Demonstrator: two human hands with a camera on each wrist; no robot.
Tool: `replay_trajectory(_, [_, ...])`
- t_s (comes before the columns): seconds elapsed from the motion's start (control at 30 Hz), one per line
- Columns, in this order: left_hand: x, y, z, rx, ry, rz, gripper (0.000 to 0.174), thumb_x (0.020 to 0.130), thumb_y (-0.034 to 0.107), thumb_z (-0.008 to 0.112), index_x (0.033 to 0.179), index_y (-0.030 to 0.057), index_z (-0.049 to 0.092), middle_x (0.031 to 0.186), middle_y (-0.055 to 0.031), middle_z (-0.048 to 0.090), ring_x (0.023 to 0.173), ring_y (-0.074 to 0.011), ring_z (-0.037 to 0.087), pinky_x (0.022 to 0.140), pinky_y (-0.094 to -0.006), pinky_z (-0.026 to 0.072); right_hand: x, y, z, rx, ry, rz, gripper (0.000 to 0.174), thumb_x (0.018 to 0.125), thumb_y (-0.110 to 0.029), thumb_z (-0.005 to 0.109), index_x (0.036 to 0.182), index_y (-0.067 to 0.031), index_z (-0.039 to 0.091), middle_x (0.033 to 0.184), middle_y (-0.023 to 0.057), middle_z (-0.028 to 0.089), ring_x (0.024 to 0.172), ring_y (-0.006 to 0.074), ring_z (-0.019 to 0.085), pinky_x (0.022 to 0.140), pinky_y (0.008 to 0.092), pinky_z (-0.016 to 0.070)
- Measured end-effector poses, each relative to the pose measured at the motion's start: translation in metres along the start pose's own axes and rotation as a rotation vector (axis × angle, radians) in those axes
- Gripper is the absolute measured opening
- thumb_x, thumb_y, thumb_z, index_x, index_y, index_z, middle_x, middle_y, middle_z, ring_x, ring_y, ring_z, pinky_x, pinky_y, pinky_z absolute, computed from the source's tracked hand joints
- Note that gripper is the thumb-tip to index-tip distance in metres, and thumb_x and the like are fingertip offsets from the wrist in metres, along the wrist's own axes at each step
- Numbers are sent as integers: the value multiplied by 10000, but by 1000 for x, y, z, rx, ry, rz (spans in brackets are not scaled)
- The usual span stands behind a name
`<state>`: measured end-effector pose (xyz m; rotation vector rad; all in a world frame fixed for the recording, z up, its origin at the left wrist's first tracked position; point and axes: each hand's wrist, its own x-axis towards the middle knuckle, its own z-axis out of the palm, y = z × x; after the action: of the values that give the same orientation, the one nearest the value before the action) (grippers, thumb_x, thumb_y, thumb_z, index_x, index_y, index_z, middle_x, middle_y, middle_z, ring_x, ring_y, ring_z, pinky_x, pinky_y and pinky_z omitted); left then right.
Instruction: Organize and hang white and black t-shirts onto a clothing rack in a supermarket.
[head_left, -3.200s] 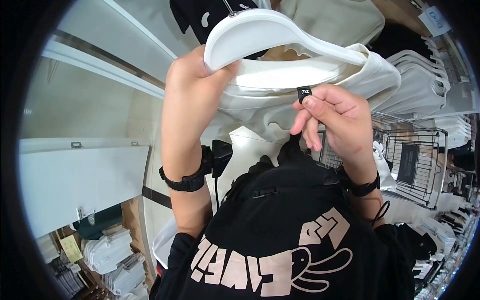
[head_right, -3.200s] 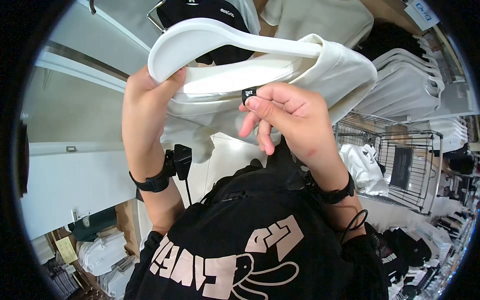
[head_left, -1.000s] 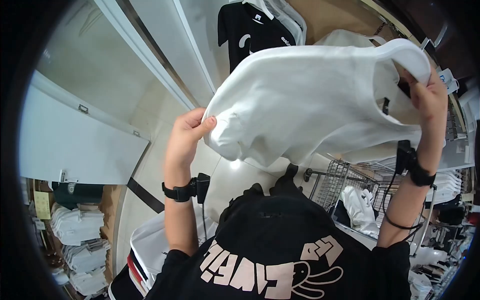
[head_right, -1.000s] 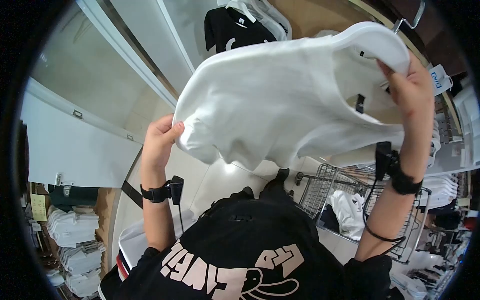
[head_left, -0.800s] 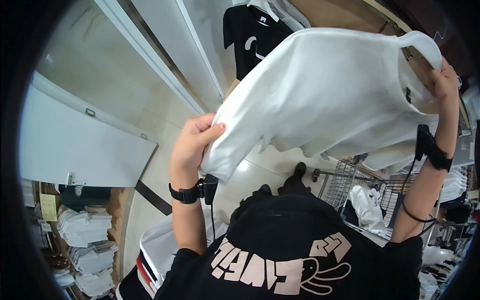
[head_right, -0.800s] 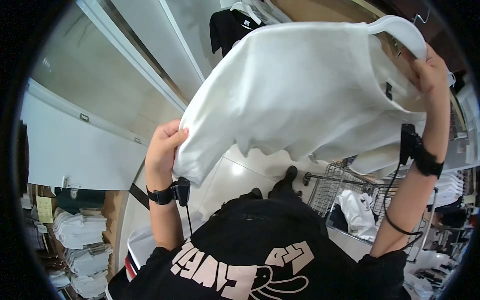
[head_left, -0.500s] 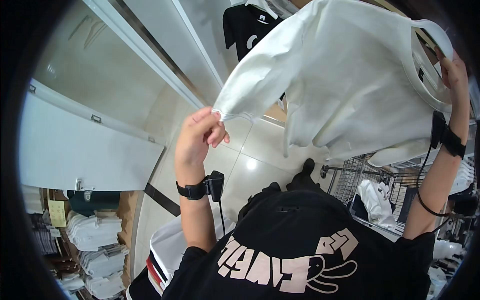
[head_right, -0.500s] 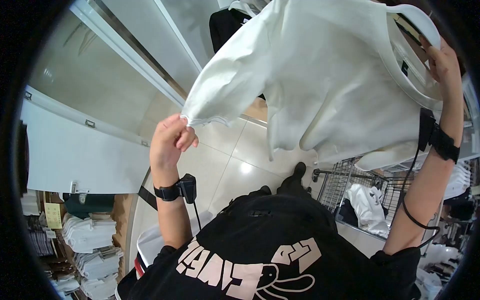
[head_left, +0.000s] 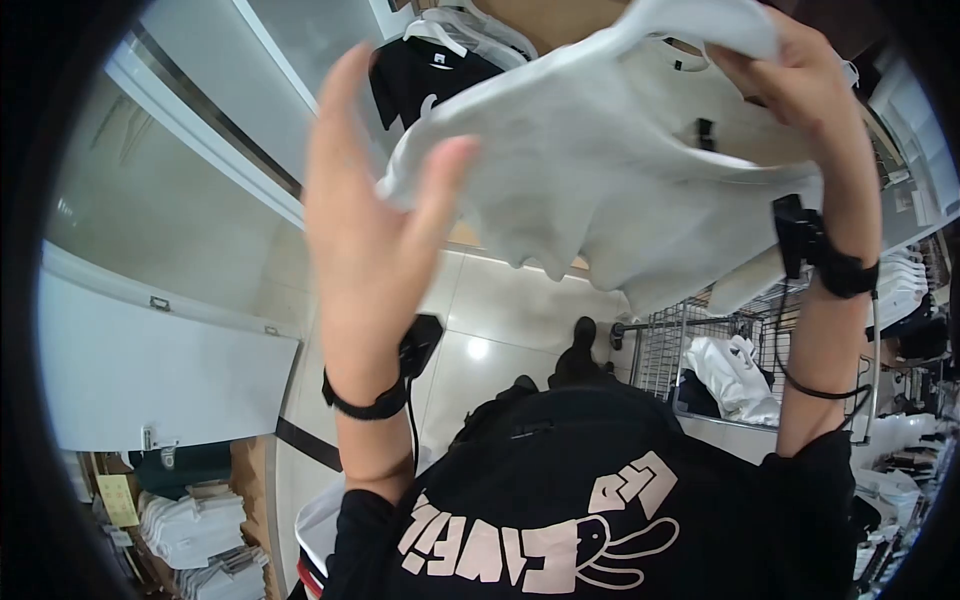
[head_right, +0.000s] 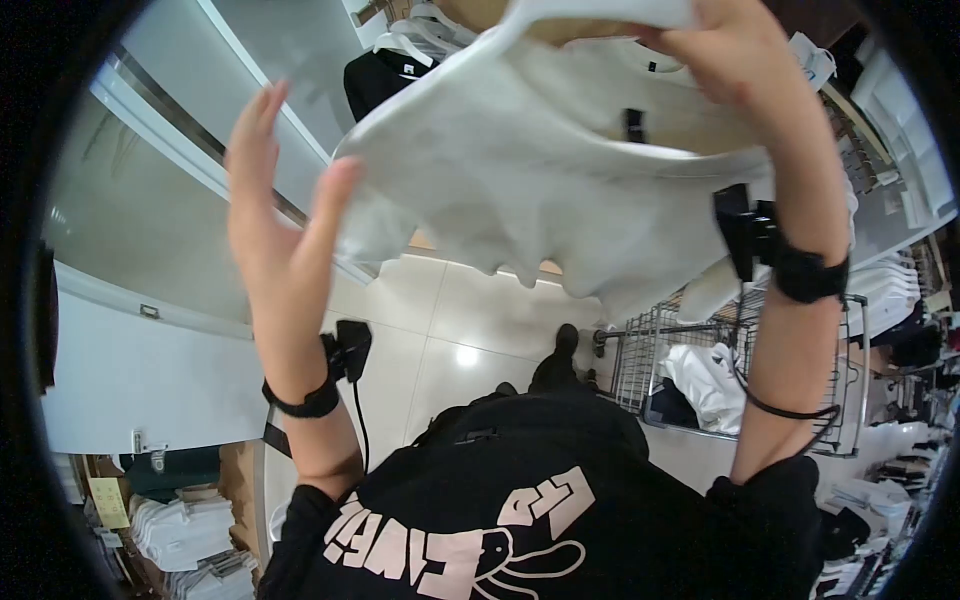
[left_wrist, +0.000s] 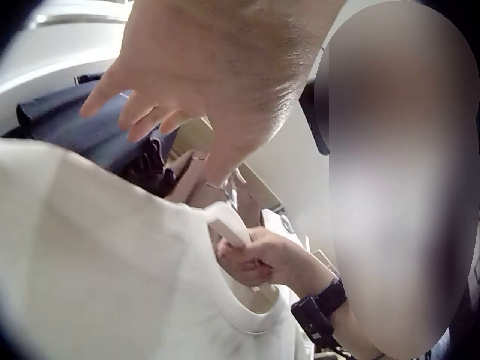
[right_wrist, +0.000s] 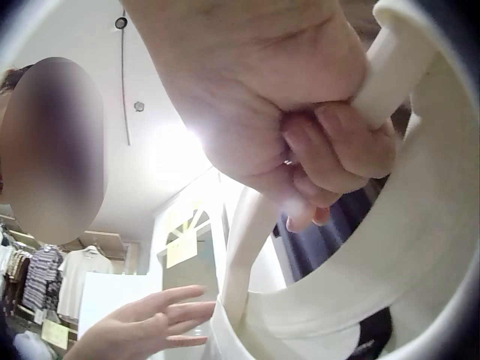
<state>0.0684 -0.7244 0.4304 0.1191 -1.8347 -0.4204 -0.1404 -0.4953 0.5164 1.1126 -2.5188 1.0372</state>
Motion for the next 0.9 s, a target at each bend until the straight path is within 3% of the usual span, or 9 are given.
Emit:
replay_trajectory(0.07, [12,19,24,39,-185,90,265,819,161,691,998,-6,591,874,-153,657,849,-321,644,780,-359,491,-27,-45,37,-33,299,-546,200,814,-181,753,870,0,690,783,78,687,699,104,636,636,237,514])
replay_trajectory(0.17, [15,18,41,30,-373,-24,195,796,150,695,913,14,617,742,-171,626,705,-356,607,644,-385,474,-31,-56,30,134,19,-390,175,883,-164,667,915,7,678,868,83,691,805,115,643,719,230,509])
replay_trajectory(0.27, [8,5,47,-22,-282,-61,151,810,157,686,804,19,627,616,-176,579,576,-377,568,535,-407,451,-31,-25,25,-132,-85,-337,448,750,-237,770,1128,-40,631,855,11,617,686,81,560,619,228,446])
replay_trajectory(0.33, [6,2,38,-11,-313,-143,153,827,159,677,820,15,627,629,-180,576,565,-367,550,532,-378,441,-32,13,19,-139,-86,-577,516,722,-266,789,1134,-14,607,1000,57,646,948,156,596,849,295,459])
replay_trajectory(0.37, [9,-4,33,28,-351,-171,162,838,167,677,837,9,637,628,-185,562,524,-331,497,525,-346,422,-33,37,16,-117,-165,-385,631,662,-283,822,1186,-17,591,1122,91,642,1047,192,589,956,321,420])
replay_trajectory(0.5, [24,-15,20,79,-360,-231,211,852,206,681,866,-3,652,617,-182,535,521,-248,399,529,-317,405,-51,111,24,451,-527,223,739,601,-260,875,1222,10,579,1111,78,650,1023,159,583,926,297,439])
replay_trajectory(0.6, [35,-34,7,183,-337,-220,243,858,230,676,896,-9,654,605,-159,537,521,-205,403,534,-313,409,-82,158,60,603,-496,434,573,647,-188,855,1134,11,626,1037,68,672,962,146,602,889,286,459])
replay_trajectory(0.8, [45,-91,-22,259,-326,-404,349,839,326,670,901,-17,653,616,-70,505,616,-135,437,595,-296,405,-120,166,93,646,-531,587,444,729,-278,822,1038,8,679,916,44,687,814,127,620,783,258,482])
replay_trajectory(0.9, [37,-120,-35,296,-287,-495,343,834,306,671,904,-30,665,644,-57,539,624,-136,442,593,-295,397,-122,162,81,596,-310,479,330,854,-299,716,931,21,704,800,26,670,737,91,594,690,249,471])
